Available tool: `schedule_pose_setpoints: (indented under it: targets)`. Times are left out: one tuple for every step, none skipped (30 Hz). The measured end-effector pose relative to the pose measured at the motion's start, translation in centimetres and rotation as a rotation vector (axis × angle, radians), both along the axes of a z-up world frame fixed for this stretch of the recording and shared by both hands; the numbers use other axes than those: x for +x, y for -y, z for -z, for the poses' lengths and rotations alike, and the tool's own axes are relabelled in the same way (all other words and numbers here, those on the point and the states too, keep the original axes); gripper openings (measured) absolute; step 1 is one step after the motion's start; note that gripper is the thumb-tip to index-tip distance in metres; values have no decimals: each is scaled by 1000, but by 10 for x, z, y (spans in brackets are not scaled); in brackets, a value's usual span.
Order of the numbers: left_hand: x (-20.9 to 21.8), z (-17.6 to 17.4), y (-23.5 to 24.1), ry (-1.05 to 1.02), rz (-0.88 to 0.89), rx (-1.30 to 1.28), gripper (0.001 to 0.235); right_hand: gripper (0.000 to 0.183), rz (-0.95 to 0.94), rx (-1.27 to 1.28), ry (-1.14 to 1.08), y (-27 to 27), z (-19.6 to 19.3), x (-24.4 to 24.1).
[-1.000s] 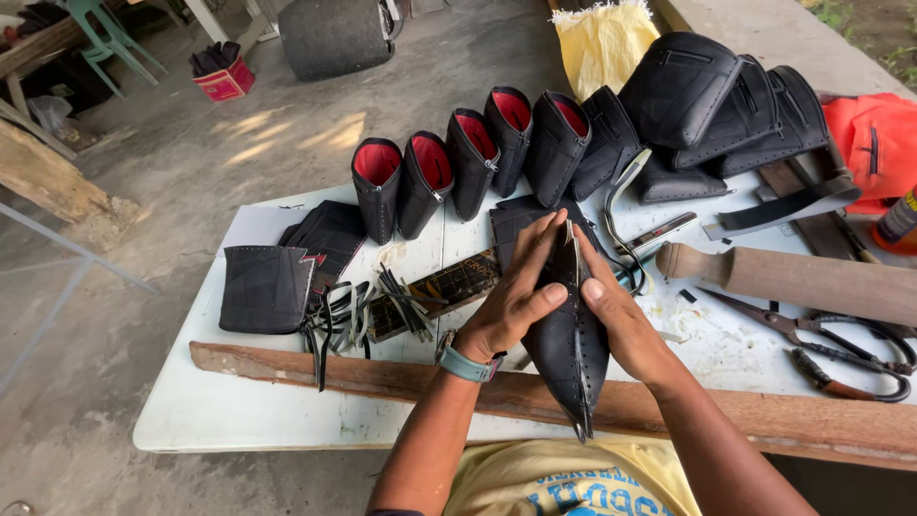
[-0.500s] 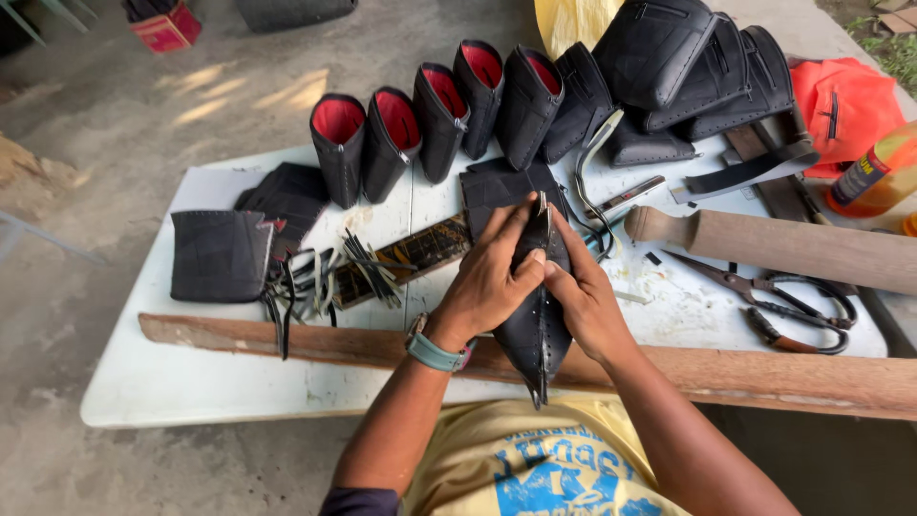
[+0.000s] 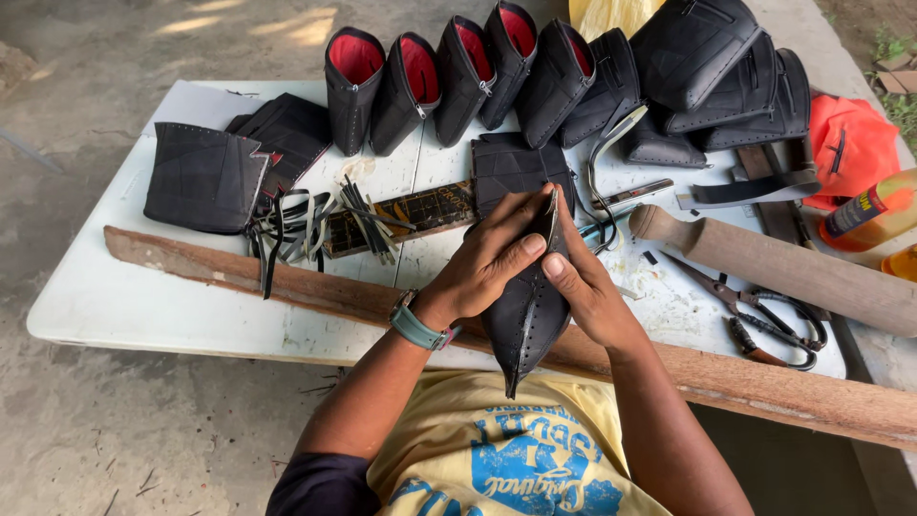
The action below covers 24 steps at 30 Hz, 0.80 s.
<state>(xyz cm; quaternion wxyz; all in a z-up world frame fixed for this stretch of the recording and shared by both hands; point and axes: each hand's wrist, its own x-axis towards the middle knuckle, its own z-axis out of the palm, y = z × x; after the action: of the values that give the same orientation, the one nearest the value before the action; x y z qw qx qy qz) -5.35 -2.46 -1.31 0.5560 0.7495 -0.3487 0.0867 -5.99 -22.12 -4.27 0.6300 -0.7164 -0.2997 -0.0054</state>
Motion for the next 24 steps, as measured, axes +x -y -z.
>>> schedule_pose_setpoints:
  targets:
    - [-1,2,0,-15,-22,0,67,82,-1,13,-20,-1,2,-1]
    - [-2,4,-1,-29,-43,2,64,81,-1,28,-39,-2,6,-1]
    - [-3,7,-1,-43,-63,5,62,80,0,43,-58,-3,9,-1]
    - [-3,9,0,-37,-127,40,60,76,40,57,-145,-7,14,1]
    - [-3,12,2,-31,-190,75,58,72,79,69,-232,-13,19,3]
    - [-4,16,4,-28,-251,108,56,69,119,79,-323,-17,24,3]
    - [-6,18,3,-33,-235,95,57,68,143,72,-314,-18,27,-1]
    - [-7,19,1,-34,-219,81,57,66,166,65,-300,-22,28,-4]
    - [-8,18,-1,-34,-203,67,58,64,189,58,-285,-23,26,-6]
    - [-11,17,-5,-18,-171,40,59,65,192,37,-183,-22,23,-10]
    - [-16,15,-9,-2,-139,14,60,65,195,15,-81,-19,18,-15]
    - [-20,13,-12,12,-109,-12,61,65,194,-7,20,-17,13,-20]
    - [-24,10,-13,19,-108,-9,62,60,197,15,39,-18,8,-24]
    - [-27,8,-14,25,-107,-5,63,55,200,37,58,-19,3,-28]
    - [-31,6,-15,31,-106,-1,63,51,203,59,77,-19,-2,-32]
    - [-32,4,-14,26,-132,-10,61,48,240,40,87,-20,-7,-35]
    - [-34,3,-12,20,-158,-18,59,46,278,21,97,-22,-12,-38]
    - [-35,3,-10,15,-182,-28,57,43,317,2,107,-23,-16,-40]
    - [-35,3,-7,9,-201,-44,55,42,335,-11,114,-24,-19,-43]
    - [-35,3,-4,4,-220,-59,53,40,354,-23,122,-25,-22,-45]
    - [-35,2,-3,-1,-239,-74,51,39,372,-35,130,-25,-23,-46]
    - [-36,1,-3,29,-268,-49,48,37,391,-39,103,-26,-24,-47]
    - [-37,0,-2,60,-298,-25,46,35,410,-43,77,-27,-24,-47]
    - [-38,-1,-2,88,-328,0,44,34,428,-49,49,-28,-23,-47]
